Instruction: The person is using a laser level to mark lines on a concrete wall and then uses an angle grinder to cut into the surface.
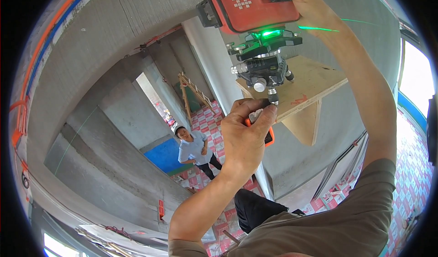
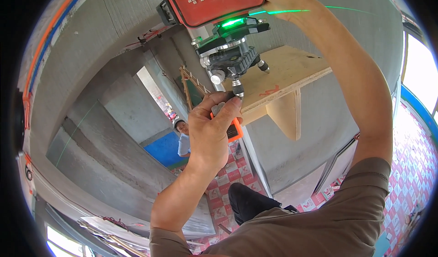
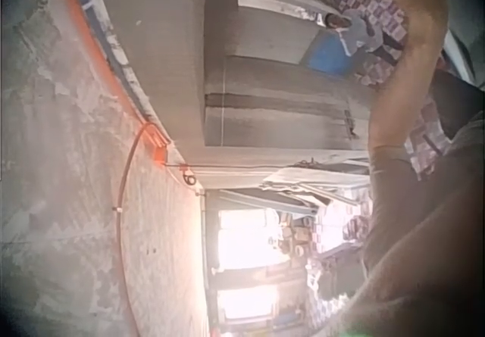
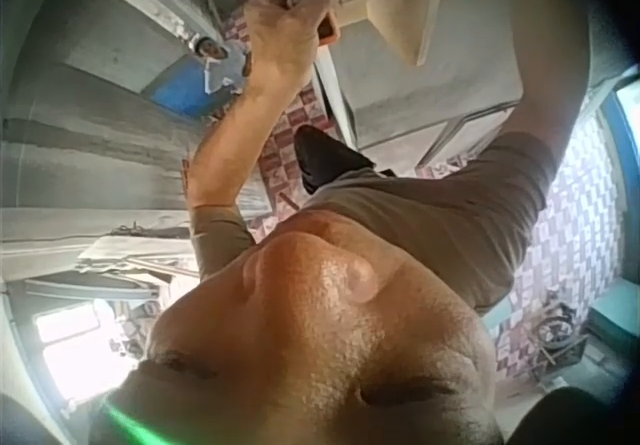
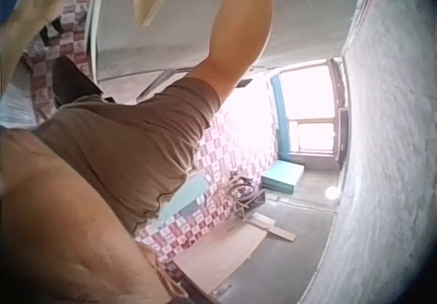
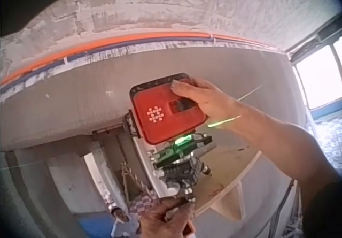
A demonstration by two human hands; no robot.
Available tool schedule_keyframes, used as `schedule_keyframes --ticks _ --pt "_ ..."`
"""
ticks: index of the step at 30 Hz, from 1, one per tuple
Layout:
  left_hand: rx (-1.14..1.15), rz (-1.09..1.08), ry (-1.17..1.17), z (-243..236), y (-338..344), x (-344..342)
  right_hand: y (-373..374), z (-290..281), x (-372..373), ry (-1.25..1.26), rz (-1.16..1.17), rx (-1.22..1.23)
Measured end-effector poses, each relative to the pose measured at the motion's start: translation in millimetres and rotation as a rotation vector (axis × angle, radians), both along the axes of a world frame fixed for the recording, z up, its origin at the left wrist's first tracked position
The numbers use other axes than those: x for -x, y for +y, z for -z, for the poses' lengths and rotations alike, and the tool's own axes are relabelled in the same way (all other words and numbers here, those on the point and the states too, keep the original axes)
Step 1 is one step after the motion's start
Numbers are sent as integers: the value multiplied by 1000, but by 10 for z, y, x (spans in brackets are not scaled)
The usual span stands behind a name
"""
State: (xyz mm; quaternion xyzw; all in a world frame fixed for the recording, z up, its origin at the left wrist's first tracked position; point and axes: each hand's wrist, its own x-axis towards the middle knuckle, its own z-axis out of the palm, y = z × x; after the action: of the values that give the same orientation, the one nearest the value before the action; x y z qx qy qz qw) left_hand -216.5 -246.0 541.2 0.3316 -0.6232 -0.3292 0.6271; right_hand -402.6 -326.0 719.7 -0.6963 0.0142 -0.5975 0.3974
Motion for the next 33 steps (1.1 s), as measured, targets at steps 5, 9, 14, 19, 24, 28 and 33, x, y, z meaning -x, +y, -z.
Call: schedule_keyframes --ticks 5,9,14,19,24,28,33 --pt "-28 32 33 -8 38 0 22 9 -7 25 -18 -10" --pt "-47 51 82 -14 30 36 69 18 -19 0 -57 34" --pt "-54 73 98 -9 23 43 67 37 -16 -33 -59 -39" --pt "-120 143 179 -11 54 55 120 75 -54 -84 19 -68" --pt "-106 143 182 5 28 46 36 89 15 -31 -47 5" --pt "-32 114 118 40 -12 35 86 99 -35 -43 -27 -4" --pt "-27 131 154 53 -13 39 59 99 -43 14 -125 -7"
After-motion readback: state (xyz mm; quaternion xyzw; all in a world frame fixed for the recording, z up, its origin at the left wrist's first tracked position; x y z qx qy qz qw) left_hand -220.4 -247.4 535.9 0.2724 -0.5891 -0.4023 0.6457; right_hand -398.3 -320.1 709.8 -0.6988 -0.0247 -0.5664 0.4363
